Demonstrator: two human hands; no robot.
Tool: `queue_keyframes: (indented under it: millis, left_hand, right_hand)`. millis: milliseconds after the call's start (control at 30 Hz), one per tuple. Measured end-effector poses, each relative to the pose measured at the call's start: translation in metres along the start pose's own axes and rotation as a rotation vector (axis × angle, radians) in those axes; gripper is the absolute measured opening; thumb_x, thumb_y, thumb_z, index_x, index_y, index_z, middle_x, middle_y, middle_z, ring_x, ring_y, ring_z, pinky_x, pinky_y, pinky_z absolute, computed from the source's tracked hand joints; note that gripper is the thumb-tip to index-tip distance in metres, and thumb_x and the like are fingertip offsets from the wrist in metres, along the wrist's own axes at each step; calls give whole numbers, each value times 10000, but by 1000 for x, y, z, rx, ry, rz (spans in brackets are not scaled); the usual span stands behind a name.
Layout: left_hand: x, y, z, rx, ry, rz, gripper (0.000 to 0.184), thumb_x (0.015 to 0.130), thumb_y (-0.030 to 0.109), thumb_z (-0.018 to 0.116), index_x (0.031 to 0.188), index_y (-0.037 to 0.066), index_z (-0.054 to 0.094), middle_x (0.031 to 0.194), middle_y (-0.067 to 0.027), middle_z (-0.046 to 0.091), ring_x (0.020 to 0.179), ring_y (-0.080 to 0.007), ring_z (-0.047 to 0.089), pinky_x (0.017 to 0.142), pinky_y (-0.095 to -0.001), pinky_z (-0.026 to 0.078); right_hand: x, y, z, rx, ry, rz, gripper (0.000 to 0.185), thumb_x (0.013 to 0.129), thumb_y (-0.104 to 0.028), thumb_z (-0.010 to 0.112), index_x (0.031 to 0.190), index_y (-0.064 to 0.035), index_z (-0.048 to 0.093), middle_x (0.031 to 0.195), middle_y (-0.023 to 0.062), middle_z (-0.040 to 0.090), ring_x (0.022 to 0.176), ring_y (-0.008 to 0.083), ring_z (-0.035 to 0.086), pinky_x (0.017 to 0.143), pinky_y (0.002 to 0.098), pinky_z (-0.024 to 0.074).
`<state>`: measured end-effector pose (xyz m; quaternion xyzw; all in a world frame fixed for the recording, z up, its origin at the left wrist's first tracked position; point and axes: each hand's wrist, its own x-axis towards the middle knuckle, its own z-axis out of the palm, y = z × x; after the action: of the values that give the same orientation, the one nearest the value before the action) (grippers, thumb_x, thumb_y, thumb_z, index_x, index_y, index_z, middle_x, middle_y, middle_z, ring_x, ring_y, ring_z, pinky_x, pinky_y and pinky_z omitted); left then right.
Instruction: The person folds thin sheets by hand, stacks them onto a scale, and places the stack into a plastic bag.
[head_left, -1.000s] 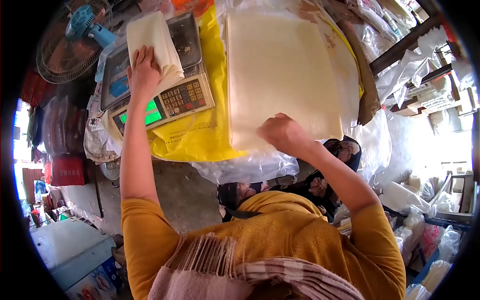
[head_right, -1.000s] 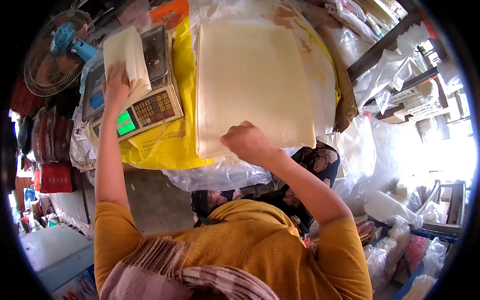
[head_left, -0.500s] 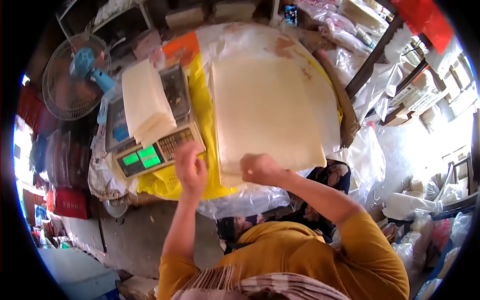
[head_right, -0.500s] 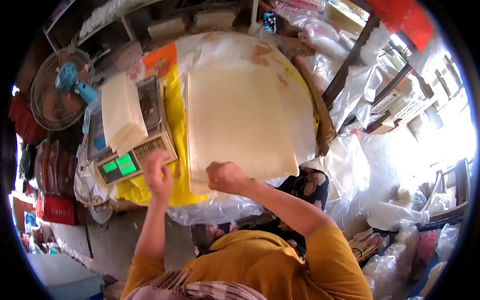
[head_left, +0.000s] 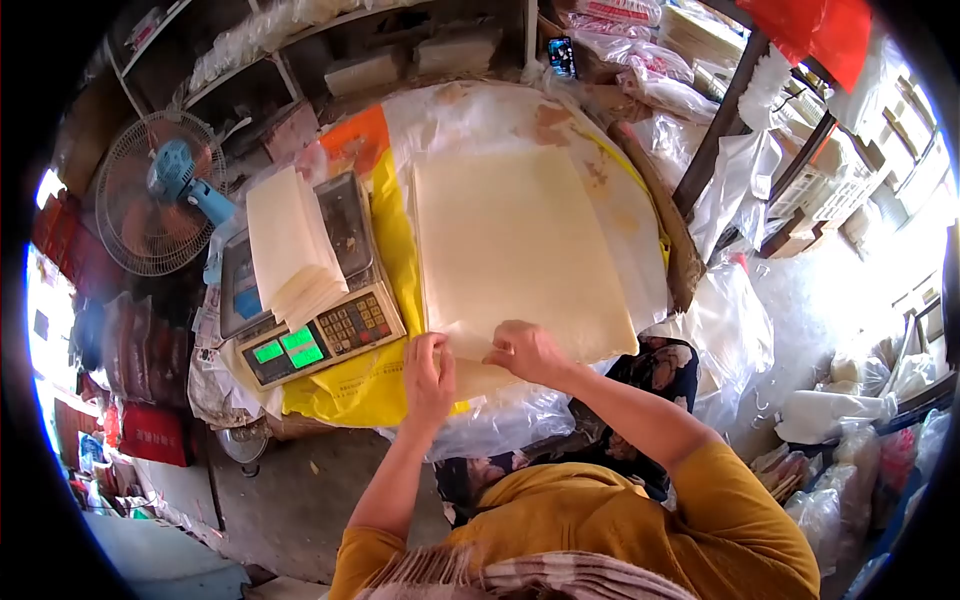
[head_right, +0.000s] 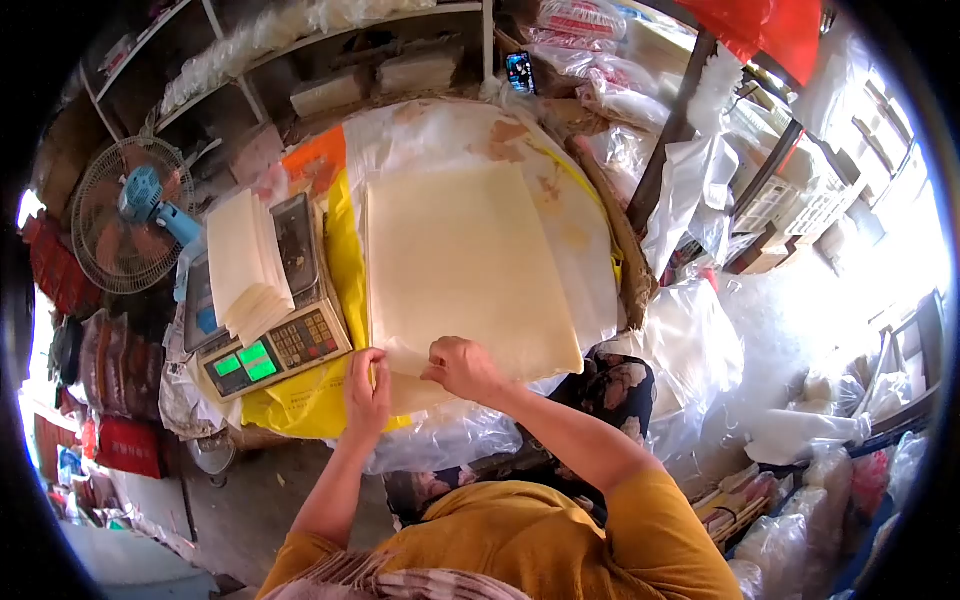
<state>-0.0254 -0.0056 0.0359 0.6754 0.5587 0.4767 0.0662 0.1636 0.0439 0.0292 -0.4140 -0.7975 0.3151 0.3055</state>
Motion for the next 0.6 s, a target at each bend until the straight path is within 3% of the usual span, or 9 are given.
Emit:
queue_keyframes:
  millis: [133,167,200,300,333,367,433,467,600]
  left_hand:
    - [-8,-14,-2,-46,-129,-308,164,853,131,564,971,18,548,841,-160,592,803,-330,577,707,-410,455]
    - [-8,-18,-2,9,-211,-243,181,850,148,575,978,22,556,843,-164,597,803,-330,582,713,-412,457]
    - [-7,-20,-2,63,-293,-176,198,846,164,586,986,26,563,845,-169,602,804,-330,587,719,-415,460]
    - [11,-9,5,134,-515,67,289,813,233,641,1041,63,591,950,-181,608,913,-342,584,798,-438,452]
    - [17,0,10,140,-584,159,327,799,259,663,1065,79,600,1002,-186,608,967,-348,580,835,-448,446]
    - [12,1,19,190,-528,163,376,780,282,680,1094,92,597,1058,-196,585,1031,-365,545,878,-468,418]
    - [-2,-1,39,291,-410,169,477,744,327,713,1154,118,590,1169,-218,539,1159,-397,473,964,-507,362]
    - [-7,1,42,335,-504,147,595,707,380,733,1211,112,567,1305,-250,429,1263,-456,341,1024,-557,272]
    - [-11,-5,48,388,-530,159,609,745,409,695,1244,97,541,1345,-270,380,1265,-463,331,1024,-568,267]
  right_hand:
    - [15,14,-13,194,49,345,278,712,-200,776,665,-5,583,625,85,617,590,206,593,564,330,468]
    - [19,13,-25,220,90,461,294,707,-207,787,652,-2,583,603,75,618,575,194,592,554,322,466]
    - [20,13,-37,213,50,518,281,715,-239,790,757,-14,627,727,68,649,697,191,623,637,310,492]
    - [-2,18,-17,210,76,120,375,730,-304,778,961,-39,646,968,104,660,919,206,624,771,329,496]
    - [-12,11,-12,-118,-19,26,512,759,-356,743,1158,-71,594,1196,117,588,1105,248,558,888,379,465]
    - [-17,18,-6,-230,-54,-102,443,833,-306,647,1208,-81,574,1254,121,562,1158,305,525,927,429,446]
    - [-18,29,-3,-445,-129,-93,358,868,-177,536,1218,-119,586,1284,126,541,1140,312,540,929,445,451]
    - [-14,37,-6,-527,-134,-95,356,862,-147,514,1208,-130,596,1285,127,541,1118,311,556,907,439,466]
    - [43,16,-89,-492,102,44,371,843,-69,467,1158,-170,635,1223,133,584,934,311,642,759,403,535]
